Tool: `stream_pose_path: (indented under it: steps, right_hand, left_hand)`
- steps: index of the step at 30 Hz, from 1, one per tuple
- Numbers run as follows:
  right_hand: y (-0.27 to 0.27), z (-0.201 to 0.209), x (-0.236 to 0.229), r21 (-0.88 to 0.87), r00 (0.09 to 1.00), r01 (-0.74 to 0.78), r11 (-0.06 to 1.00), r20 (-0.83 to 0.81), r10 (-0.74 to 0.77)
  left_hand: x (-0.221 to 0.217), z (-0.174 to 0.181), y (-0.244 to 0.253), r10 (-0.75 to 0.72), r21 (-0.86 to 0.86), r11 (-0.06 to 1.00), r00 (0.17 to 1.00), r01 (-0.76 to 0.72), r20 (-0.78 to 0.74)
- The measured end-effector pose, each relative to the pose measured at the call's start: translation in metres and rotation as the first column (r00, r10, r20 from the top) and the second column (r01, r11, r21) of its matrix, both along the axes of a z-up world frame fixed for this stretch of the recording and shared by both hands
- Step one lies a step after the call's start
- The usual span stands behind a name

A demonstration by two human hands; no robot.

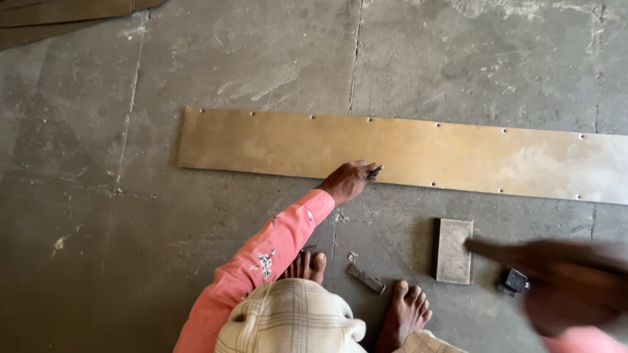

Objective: The person uses a hammer and a metal punch to drive fasteners into a long metal plate lying on the floor. They repeatedly position the punch over pre-drilled holes and strike it with the hammer to secure the fasteners.

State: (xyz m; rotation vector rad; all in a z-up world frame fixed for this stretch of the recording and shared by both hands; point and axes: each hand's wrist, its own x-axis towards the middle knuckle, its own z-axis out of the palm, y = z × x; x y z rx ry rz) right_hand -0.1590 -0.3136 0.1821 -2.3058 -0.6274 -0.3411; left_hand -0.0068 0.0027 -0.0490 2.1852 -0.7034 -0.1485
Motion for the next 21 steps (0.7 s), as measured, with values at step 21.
stream_pose_path:
  steps: [21]
  right_hand:
    - [0.021,-0.258,-0.166,0.229,0.035,0.722,0.653,-0.954,0.297]
  left_hand:
    - [-0.026,0.001,0.025,0.345,-0.424,0.830,0.931,-0.362,-0.121]
